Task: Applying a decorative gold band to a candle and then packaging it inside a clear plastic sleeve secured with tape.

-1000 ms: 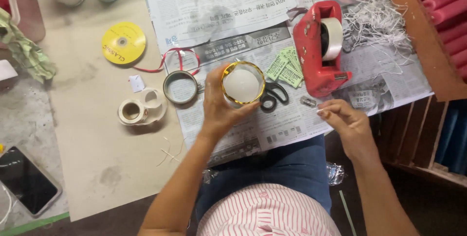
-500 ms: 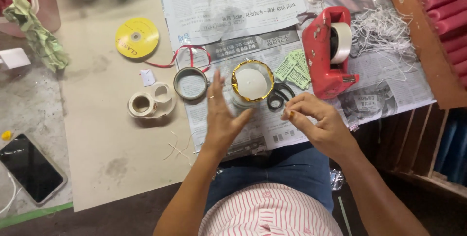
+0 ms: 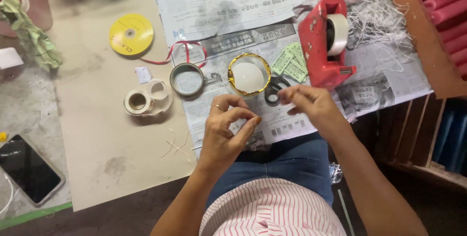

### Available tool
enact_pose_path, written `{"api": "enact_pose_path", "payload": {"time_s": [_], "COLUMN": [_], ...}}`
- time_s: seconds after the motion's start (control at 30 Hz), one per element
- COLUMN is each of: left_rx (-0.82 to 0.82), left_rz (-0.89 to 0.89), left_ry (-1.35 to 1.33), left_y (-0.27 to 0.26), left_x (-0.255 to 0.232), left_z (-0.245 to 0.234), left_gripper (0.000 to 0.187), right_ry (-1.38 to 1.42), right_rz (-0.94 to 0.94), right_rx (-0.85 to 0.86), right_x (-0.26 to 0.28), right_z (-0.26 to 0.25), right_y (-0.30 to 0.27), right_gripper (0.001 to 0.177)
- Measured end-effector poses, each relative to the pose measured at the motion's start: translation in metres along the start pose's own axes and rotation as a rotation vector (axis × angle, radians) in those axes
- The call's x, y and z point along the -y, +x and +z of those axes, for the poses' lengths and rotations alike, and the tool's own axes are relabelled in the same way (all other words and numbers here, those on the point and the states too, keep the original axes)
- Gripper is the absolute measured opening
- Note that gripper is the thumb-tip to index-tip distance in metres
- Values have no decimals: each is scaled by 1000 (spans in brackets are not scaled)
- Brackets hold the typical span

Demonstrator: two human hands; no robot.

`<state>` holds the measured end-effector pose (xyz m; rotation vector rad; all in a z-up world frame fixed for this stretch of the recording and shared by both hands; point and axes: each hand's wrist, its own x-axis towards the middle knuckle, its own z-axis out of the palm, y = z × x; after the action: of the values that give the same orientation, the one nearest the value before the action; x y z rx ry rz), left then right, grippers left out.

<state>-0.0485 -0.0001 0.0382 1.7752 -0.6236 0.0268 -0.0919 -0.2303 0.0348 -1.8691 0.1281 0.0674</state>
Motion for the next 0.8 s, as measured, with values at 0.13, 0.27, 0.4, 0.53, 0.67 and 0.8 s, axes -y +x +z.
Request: {"api": "enact_pose_path", "payload": {"time_s": [0.13, 0.27, 0.4, 0.53, 0.67, 0.8], "left_rx": [-13, -4, -19, -92, -244, -298], "left_rz": [-55, -85, -98, -126, -123, -123], "left_ry": [-34, -57, -67, -68, -84, -95], "left_y": [-2, -2, -3, -3, 2, 8], "left_x": [2, 1, 2, 12, 22, 32], "left_z": [-3, -5, -6, -8, -7, -7], "left_gripper": [9, 9, 9, 10, 10, 9], "right_ry": [414, 676, 677, 346, 43, -26], "right_rz": [144, 54, -24, -208, -318, -398], "right_rx": [-20, 265, 163, -148, -319, -382], "right_x": [-62, -63, -59, -38, -5, 0], "right_z": [0, 17, 33, 40, 46, 56], "right_y": [-1, -10, -12, -4, 1, 8], "right_gripper": [61, 111, 88, 8, 4, 4]}}
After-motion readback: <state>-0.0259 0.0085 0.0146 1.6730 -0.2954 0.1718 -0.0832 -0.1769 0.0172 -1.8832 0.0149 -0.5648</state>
